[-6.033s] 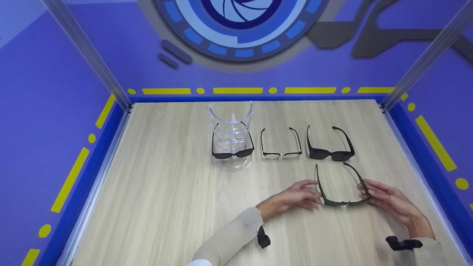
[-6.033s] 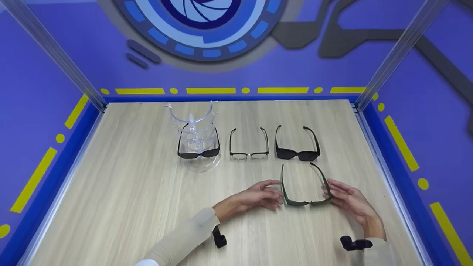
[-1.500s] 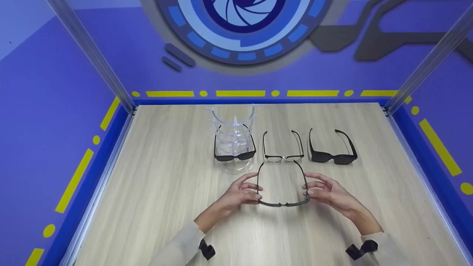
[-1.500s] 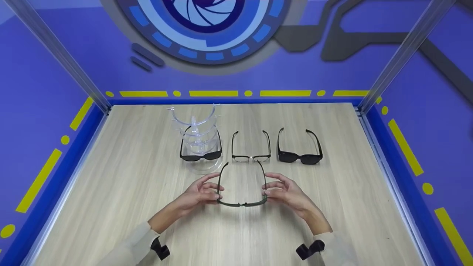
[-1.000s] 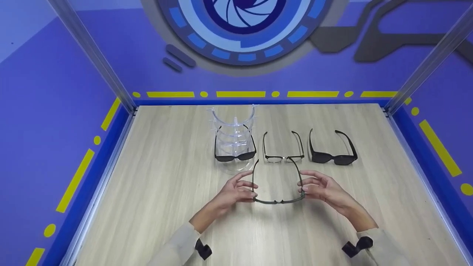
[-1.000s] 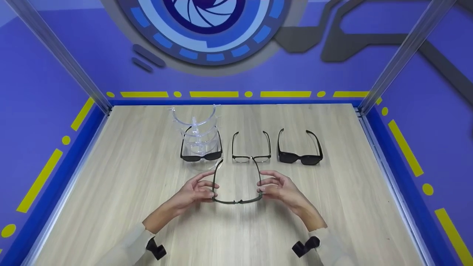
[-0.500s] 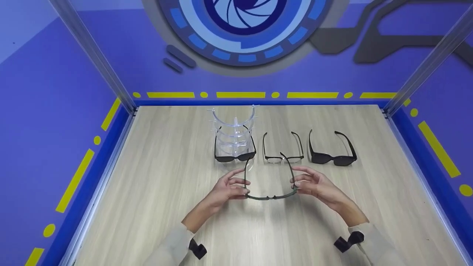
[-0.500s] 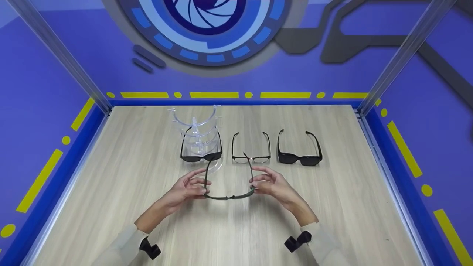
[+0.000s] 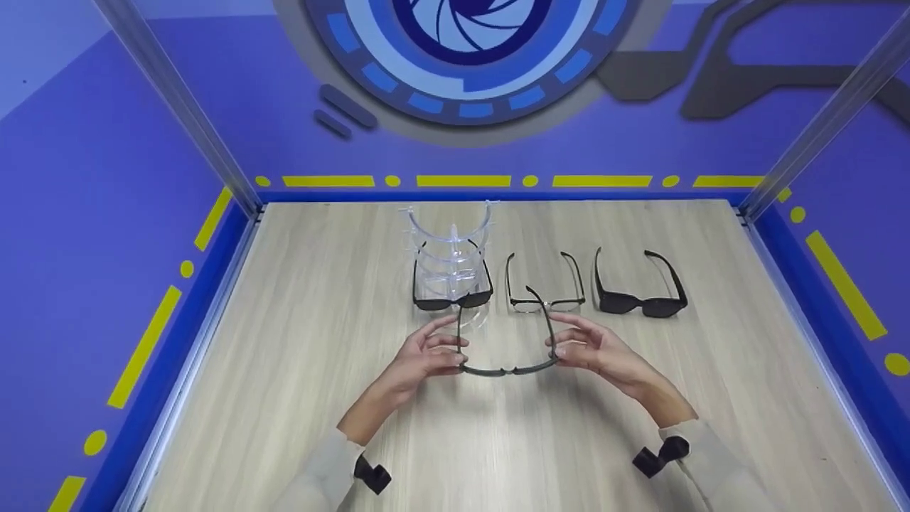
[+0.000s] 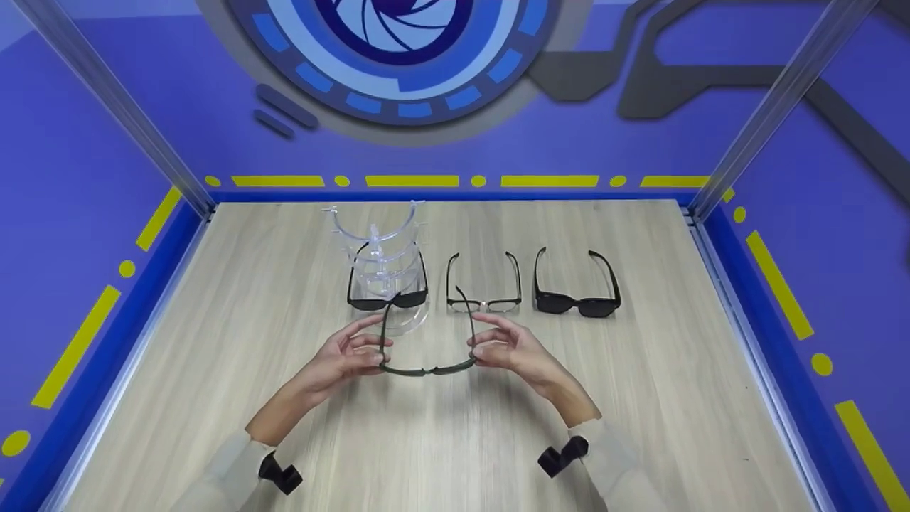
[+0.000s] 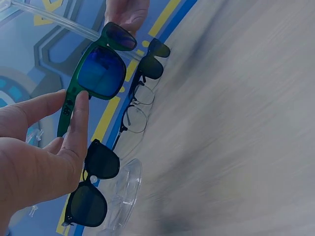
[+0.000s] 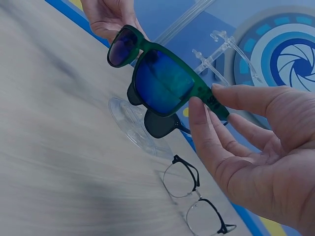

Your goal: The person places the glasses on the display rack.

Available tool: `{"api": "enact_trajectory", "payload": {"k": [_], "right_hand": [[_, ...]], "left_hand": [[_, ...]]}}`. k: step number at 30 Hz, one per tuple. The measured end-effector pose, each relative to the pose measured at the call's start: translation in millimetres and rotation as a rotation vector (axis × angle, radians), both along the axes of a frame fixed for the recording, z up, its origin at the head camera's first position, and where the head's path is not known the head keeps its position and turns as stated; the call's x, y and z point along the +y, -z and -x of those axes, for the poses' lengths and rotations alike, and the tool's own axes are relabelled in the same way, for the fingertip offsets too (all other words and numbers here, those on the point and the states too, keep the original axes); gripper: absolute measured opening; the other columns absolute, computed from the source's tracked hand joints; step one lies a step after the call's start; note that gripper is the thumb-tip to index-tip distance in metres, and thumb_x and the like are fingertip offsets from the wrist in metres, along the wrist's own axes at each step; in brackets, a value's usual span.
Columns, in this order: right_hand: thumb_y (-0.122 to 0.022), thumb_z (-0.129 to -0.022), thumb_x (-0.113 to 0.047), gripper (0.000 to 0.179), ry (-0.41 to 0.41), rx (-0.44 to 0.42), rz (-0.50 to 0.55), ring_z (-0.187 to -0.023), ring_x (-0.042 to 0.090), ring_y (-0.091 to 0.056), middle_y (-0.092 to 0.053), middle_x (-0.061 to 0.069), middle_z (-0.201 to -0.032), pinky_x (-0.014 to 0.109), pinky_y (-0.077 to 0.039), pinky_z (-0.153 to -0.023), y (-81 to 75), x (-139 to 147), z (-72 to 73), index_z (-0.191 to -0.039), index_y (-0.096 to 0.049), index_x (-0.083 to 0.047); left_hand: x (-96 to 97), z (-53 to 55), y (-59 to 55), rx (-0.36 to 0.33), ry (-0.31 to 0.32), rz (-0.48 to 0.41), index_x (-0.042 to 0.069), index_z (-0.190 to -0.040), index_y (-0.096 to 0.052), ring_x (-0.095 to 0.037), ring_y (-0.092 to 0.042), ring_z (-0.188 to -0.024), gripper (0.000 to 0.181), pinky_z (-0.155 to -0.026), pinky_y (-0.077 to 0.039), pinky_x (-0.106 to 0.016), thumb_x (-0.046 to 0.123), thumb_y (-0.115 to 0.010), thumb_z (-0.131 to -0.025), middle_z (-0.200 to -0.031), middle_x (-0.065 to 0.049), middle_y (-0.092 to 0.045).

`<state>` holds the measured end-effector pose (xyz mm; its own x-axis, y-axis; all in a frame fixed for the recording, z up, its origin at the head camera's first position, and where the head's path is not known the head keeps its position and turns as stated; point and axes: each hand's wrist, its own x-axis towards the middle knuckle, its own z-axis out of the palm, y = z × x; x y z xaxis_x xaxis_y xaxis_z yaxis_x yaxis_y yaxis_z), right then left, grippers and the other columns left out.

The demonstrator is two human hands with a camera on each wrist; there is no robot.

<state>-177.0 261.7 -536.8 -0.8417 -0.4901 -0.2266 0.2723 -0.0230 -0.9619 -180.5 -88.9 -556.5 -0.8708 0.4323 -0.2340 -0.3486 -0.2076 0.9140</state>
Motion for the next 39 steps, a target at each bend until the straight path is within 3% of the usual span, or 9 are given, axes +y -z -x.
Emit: {"api": "enact_trajectory", "payload": {"k": [9,19,24,28,34,39], "right_hand": [[-0.065,-0.096,0.001,0.074,-0.008,0.003,-0.013,-0.104,0.010,-0.069,-0.061,0.009,-0.129,0.035,-0.057,-0.103,-3.5,-10,7.2,-0.160,-0.027,-0.003],[-0.069,-0.095,-0.003,0.075,-0.005,0.013,-0.025,-0.105,0.011,-0.068,-0.062,0.009,-0.132,0.031,-0.056,-0.102,-7.7,-13,9.8,-0.159,-0.029,-0.003],[-0.069,-0.095,-0.003,0.076,-0.008,0.015,-0.015,-0.106,0.011,-0.068,-0.063,0.007,-0.130,0.032,-0.056,-0.103,-10.8,-13,7.8,-0.159,-0.029,-0.005],[-0.069,-0.094,-0.002,0.077,-0.002,0.005,-0.009,-0.106,0.012,-0.069,-0.062,0.013,-0.133,0.033,-0.056,-0.103,-11.0,-14,7.2,-0.160,-0.029,-0.006],[-0.068,-0.095,0.000,0.075,-0.007,0.013,0.008,-0.106,0.010,-0.068,-0.063,0.005,-0.127,0.031,-0.057,-0.101,-8.0,-14,7.1,-0.159,-0.029,-0.002],[-0.068,-0.094,0.000,0.075,-0.018,0.017,0.014,-0.106,0.011,-0.068,-0.064,0.006,-0.127,0.031,-0.057,-0.100,-7.9,-14,5.7,-0.158,-0.029,-0.002]], "left_hand": [[-9.0,3.2,-4.1,0.007,-0.021,0.003,0.006,-0.156,-0.035,-0.010,-0.071,-0.093,0.078,-0.083,-0.063,-0.029,-0.006,-0.072,-0.088,-0.117,-0.004,-0.069],[-12.2,2.0,-7.2,0.007,-0.028,0.011,0.007,-0.155,-0.037,-0.012,-0.072,-0.095,0.076,-0.085,-0.063,-0.031,-0.004,-0.072,-0.089,-0.125,-0.011,-0.067],[-11.4,0.5,-8.3,0.003,-0.033,0.007,0.008,-0.155,-0.038,-0.012,-0.071,-0.094,0.077,-0.085,-0.063,-0.032,-0.004,-0.073,-0.088,-0.123,-0.009,-0.067],[-12.3,-1.1,-9.2,0.007,-0.031,0.005,0.007,-0.155,-0.036,-0.011,-0.071,-0.093,0.077,-0.084,-0.063,-0.032,-0.005,-0.072,-0.088,-0.121,-0.008,-0.067],[-14.3,-3.5,-10.8,0.021,-0.020,0.020,0.006,-0.155,-0.035,-0.011,-0.072,-0.093,0.077,-0.084,-0.063,-0.031,-0.003,-0.073,-0.089,-0.121,-0.005,-0.067],[-14.6,-5.4,-11.1,0.018,-0.018,0.015,0.005,-0.155,-0.033,-0.010,-0.072,-0.093,0.078,-0.085,-0.063,-0.031,-0.004,-0.073,-0.089,-0.117,-0.002,-0.068]]}}
